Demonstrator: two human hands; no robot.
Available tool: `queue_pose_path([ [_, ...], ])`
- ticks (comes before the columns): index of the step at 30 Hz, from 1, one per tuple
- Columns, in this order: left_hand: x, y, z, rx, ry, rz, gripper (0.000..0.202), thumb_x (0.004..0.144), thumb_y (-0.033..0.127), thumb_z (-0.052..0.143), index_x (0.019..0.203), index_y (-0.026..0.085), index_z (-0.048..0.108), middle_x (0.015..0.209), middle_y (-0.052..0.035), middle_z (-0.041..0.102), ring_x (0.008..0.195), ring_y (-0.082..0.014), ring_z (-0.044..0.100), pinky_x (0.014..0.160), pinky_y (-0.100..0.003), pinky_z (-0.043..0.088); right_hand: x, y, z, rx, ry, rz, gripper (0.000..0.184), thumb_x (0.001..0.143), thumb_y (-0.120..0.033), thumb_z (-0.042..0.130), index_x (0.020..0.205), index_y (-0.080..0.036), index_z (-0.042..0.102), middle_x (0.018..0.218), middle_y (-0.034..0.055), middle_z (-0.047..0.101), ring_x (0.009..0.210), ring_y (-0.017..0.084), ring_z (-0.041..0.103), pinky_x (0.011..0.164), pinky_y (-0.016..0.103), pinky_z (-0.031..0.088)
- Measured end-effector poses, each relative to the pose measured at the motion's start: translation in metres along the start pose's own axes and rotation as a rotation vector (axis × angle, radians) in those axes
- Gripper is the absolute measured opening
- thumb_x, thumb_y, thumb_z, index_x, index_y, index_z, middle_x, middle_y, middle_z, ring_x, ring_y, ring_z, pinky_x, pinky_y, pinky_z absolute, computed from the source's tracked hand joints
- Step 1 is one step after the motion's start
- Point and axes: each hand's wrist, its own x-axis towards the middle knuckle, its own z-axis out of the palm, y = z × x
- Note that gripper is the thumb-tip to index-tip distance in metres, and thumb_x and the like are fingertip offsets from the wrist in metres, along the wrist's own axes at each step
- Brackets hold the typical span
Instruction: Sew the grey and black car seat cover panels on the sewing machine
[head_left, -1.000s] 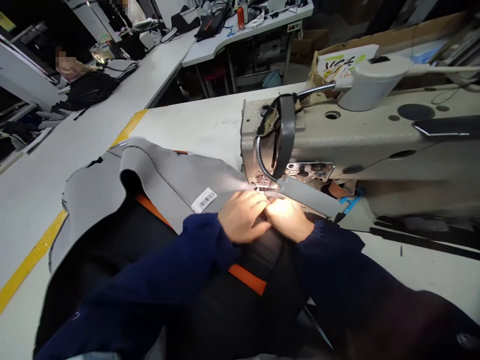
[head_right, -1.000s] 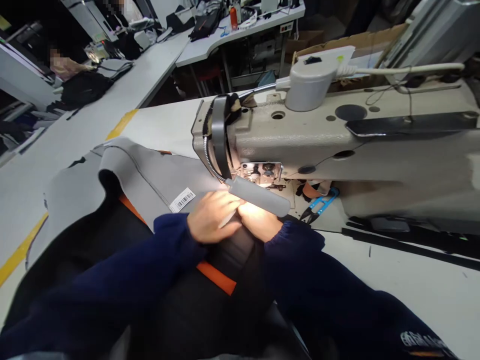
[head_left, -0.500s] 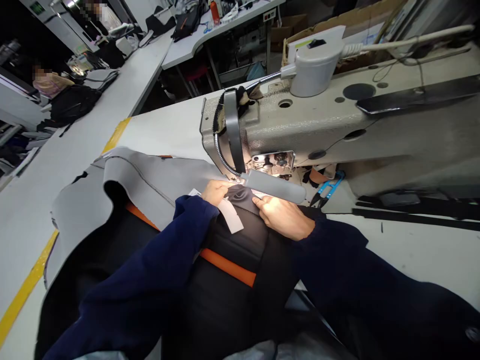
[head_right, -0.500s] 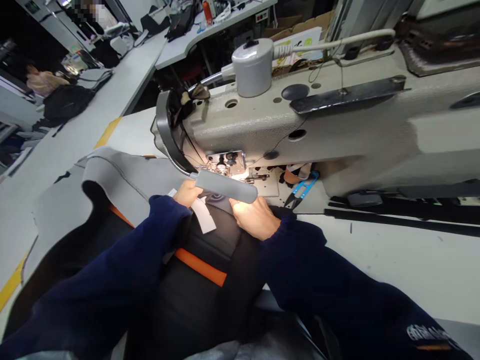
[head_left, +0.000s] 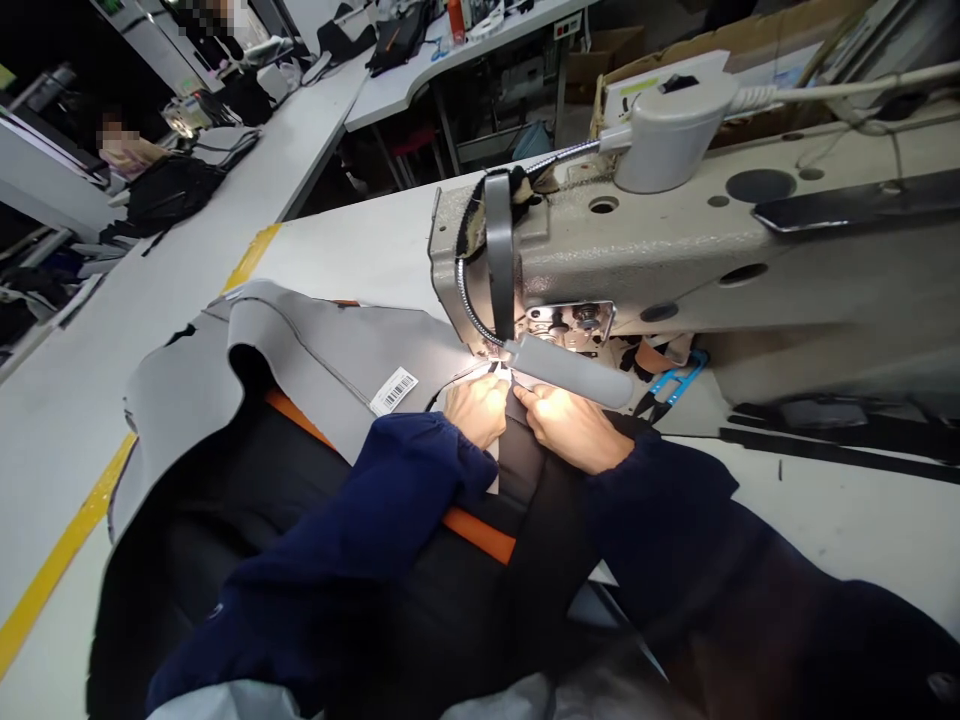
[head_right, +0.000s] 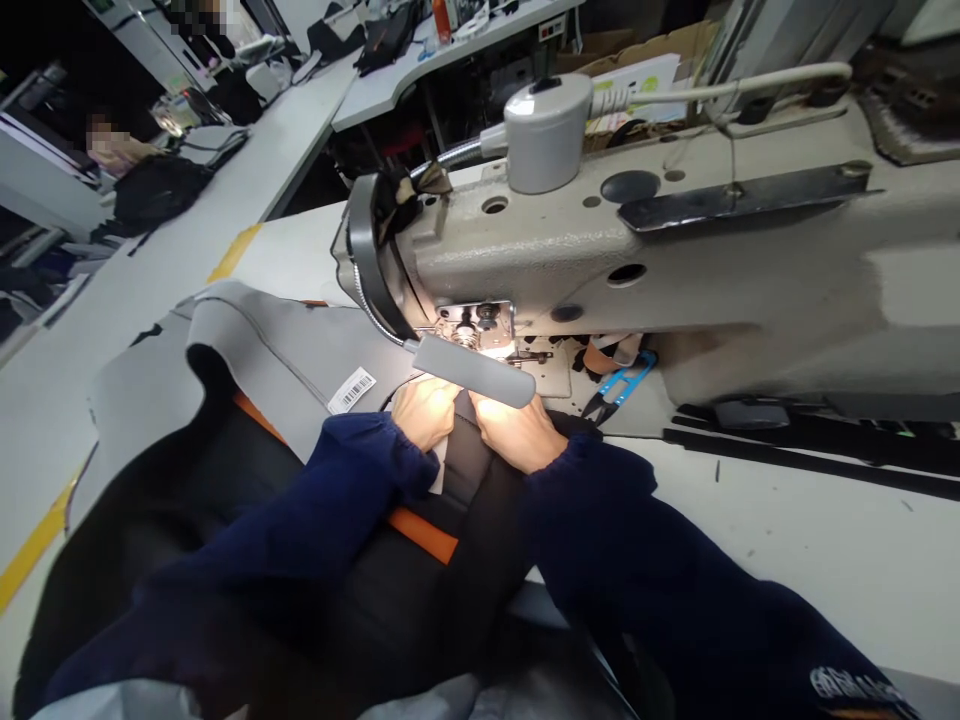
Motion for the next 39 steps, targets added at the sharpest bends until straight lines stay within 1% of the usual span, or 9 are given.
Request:
queue_pose_path([
  [7, -0.015, 0.008, 0.014, -0.178, 0.206, -0.167, 0.02, 0.09, 0.026, 0.045, 0.1, 0.019, 0.059, 0.102, -0.0041, 0.063, 0.096, -0.0207, 0.059, 0.079, -0.03, 0.045, -0.017, 0.012, -0.01, 0.029, -0.097, 0.041, 0.036, 0.097, -0.031, 0.033, 0.119, -0.024, 0.06, 0.095, 0.008, 0.063, 0.085, 0.02, 0.056, 0.064, 0.028, 0.032],
  [16, -0.005, -0.011, 0.006, -0.107, -0.015, 0.015, 0.029, 0.086, 0.02, 0.041, 0.103, 0.022, 0.065, 0.092, -0.003, 0.067, 0.08, -0.0231, 0.063, 0.061, -0.033, 0.041, -0.021, 0.011, -0.007, 0.073, -0.001, -0.032, 0.034, 0.098, -0.026, 0.034, 0.116, -0.019, 0.061, 0.088, 0.0064, 0.064, 0.078, 0.016, 0.058, 0.066, 0.027, 0.035],
  [22, 0.003, -0.015, 0.004, -0.07, -0.012, 0.164, 0.027, 0.09, 0.02, 0.035, 0.097, 0.018, 0.061, 0.089, -0.0044, 0.065, 0.074, -0.0245, 0.062, 0.055, -0.037, 0.04, -0.017, 0.007, 0.002, 0.101, -0.035, 0.019, 0.036, 0.1, -0.029, 0.031, 0.122, -0.017, 0.057, 0.08, 0.0044, 0.063, 0.074, 0.016, 0.06, 0.065, 0.026, 0.04],
  [25, 0.007, -0.023, 0.003, -0.085, 0.001, 0.188, 0.026, 0.089, 0.021, 0.037, 0.097, 0.018, 0.061, 0.087, -0.0044, 0.064, 0.072, -0.024, 0.062, 0.055, -0.037, 0.04, -0.014, 0.012, -0.001, -0.009, 0.008, 0.024, 0.037, 0.1, -0.033, 0.033, 0.125, -0.019, 0.056, 0.089, 0.0077, 0.063, 0.079, 0.019, 0.06, 0.072, 0.029, 0.043],
  [27, 0.007, -0.028, 0.0, -0.114, 0.019, 0.192, 0.027, 0.087, 0.021, 0.039, 0.104, 0.02, 0.06, 0.087, -0.0033, 0.063, 0.072, -0.0233, 0.061, 0.055, -0.036, 0.041, -0.016, 0.016, -0.007, -0.062, 0.031, -0.065, 0.038, 0.099, -0.035, 0.036, 0.128, -0.019, 0.055, 0.104, 0.0122, 0.062, 0.093, 0.023, 0.059, 0.082, 0.036, 0.044],
  [30, 0.004, -0.032, -0.005, -0.159, 0.033, 0.214, 0.032, 0.085, 0.018, 0.041, 0.112, 0.021, 0.058, 0.102, -0.0039, 0.062, 0.079, -0.0211, 0.061, 0.06, -0.033, 0.045, -0.024, 0.016, -0.013, 0.073, -0.013, -0.367, 0.041, 0.097, -0.034, 0.041, 0.13, -0.014, 0.052, 0.125, 0.0169, 0.055, 0.119, 0.028, 0.048, 0.102, 0.046, 0.036],
  [33, 0.0, -0.03, -0.007, -0.148, -0.024, 0.234, 0.029, 0.086, 0.015, 0.038, 0.103, 0.018, 0.061, 0.109, -0.0066, 0.059, 0.083, -0.0196, 0.061, 0.066, -0.031, 0.047, -0.035, 0.0, -0.013, 0.269, -0.146, -0.655, 0.063, 0.094, -0.047, 0.042, 0.138, -0.004, 0.041, 0.143, 0.022, 0.038, 0.137, 0.03, 0.029, 0.113, 0.052, 0.022],
  [36, -0.003, -0.023, -0.003, -0.114, -0.056, 0.218, 0.027, 0.087, 0.013, 0.036, 0.097, 0.015, 0.061, 0.103, -0.0088, 0.059, 0.083, -0.021, 0.061, 0.068, -0.032, 0.049, -0.043, -0.02, -0.012, 0.351, -0.277, -0.684, 0.08, 0.091, -0.058, 0.039, 0.144, 0.001, 0.028, 0.151, 0.0231, 0.023, 0.143, 0.031, 0.013, 0.116, 0.051, 0.015],
  [39, -0.003, -0.016, 0.0, -0.1, -0.055, 0.179, 0.027, 0.086, 0.013, 0.037, 0.099, 0.014, 0.061, 0.104, -0.01, 0.059, 0.079, -0.0223, 0.062, 0.063, -0.034, 0.049, -0.045, -0.031, -0.01, 0.358, -0.299, -0.592, 0.07, 0.093, -0.052, 0.038, 0.144, -0.003, 0.032, 0.149, 0.0223, 0.027, 0.142, 0.031, 0.015, 0.116, 0.052, 0.013],
])
